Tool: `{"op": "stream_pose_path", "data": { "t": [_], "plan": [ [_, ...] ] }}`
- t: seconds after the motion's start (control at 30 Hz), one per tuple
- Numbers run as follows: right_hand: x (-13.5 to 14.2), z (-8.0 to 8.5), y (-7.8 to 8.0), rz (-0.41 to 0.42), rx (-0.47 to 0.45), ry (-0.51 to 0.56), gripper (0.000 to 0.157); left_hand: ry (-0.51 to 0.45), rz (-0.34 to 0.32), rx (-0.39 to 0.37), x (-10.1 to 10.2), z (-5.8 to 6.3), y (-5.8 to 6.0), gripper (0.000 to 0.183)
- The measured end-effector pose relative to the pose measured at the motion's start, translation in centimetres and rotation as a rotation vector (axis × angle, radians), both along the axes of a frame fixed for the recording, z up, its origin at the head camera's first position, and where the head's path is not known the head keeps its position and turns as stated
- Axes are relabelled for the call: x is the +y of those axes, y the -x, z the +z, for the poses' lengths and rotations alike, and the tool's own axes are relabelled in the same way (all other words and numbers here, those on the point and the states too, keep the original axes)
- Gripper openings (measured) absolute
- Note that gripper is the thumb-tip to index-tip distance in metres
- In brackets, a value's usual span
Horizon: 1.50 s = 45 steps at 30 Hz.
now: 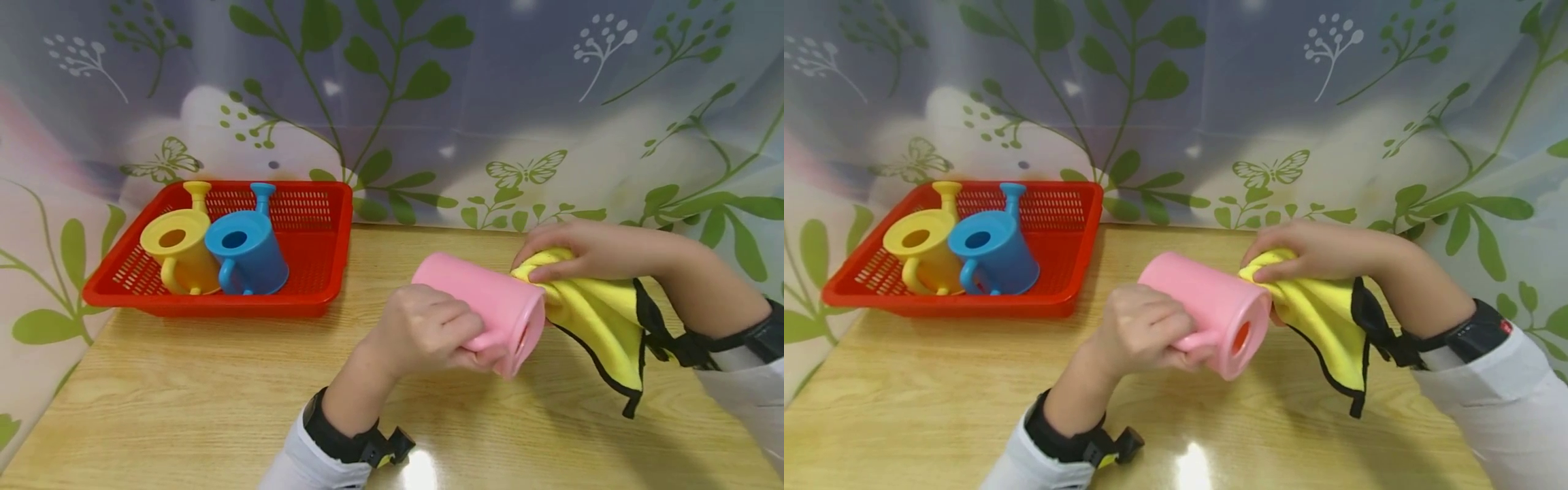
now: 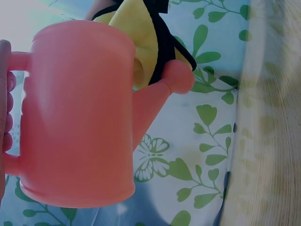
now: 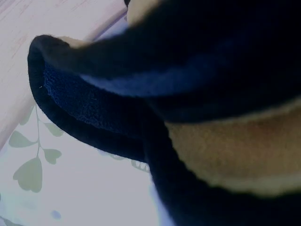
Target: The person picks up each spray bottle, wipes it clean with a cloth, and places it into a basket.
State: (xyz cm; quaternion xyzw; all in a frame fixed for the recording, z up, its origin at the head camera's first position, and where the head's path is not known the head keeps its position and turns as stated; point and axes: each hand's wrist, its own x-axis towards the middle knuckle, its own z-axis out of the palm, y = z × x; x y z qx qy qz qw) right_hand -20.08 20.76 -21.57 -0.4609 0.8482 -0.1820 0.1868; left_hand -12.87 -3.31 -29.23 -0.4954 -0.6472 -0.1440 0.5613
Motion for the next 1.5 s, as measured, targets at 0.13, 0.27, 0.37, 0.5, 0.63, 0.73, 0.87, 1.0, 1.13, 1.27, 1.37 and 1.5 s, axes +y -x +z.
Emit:
{"op": "stream_pose_path", "data": {
  "t": [0.13,0.27,0.37,0.5,0.63,0.73,0.87,1.0,1.13,1.27,1.37,1.5],
  "plan": [
    [0.6,0.4,-0.6,0.006,0.013,0.005,0.020,-0.008,-0.001,0.007,0.0,0.1,0.1,0.030],
    [1.1,0.6,-1.0,-0.013,0.012,-0.002,0.022,-0.012,0.006,0.011,-0.1,0.2,0.2,0.031],
    [1.5,0.6,-1.2,-0.025,0.007,-0.008,0.022,-0.013,0.008,0.015,-0.1,0.1,0.2,0.030],
    [1.7,0.5,-1.4,-0.034,-0.004,-0.008,0.023,-0.010,0.007,0.027,-0.1,0.1,0.2,0.030],
    [1.4,0.4,-1.3,-0.032,-0.004,-0.004,0.023,-0.004,0.007,0.041,-0.1,0.1,0.1,0.030],
    [0.9,0.2,-1.0,-0.037,-0.011,-0.013,0.021,0.002,0.011,0.045,-0.1,0.1,-0.1,0.030],
    [-0.3,-0.2,-0.7,-0.069,-0.023,-0.049,0.019,0.006,0.023,0.052,0.0,0.2,-0.3,0.030],
    [-1.3,-0.7,-0.4,-0.089,-0.005,-0.079,0.022,0.012,0.029,0.068,0.2,0.1,-0.5,0.031],
    [-2.3,-0.9,0.0,-0.114,-0.001,-0.094,0.022,0.014,0.029,0.083,0.5,0.0,-0.6,0.032],
    [-3.1,-1.1,0.4,-0.147,-0.023,-0.108,0.023,0.010,0.023,0.085,0.7,0.0,-0.7,0.032],
    [-3.8,-1.2,0.9,-0.143,-0.041,-0.107,0.024,0.009,0.016,0.084,0.7,0.0,-0.8,0.032],
    [-4.8,-1.2,1.7,-0.113,-0.047,-0.096,0.022,0.002,0.021,0.087,0.6,0.1,-0.8,0.032]
  ]
}}
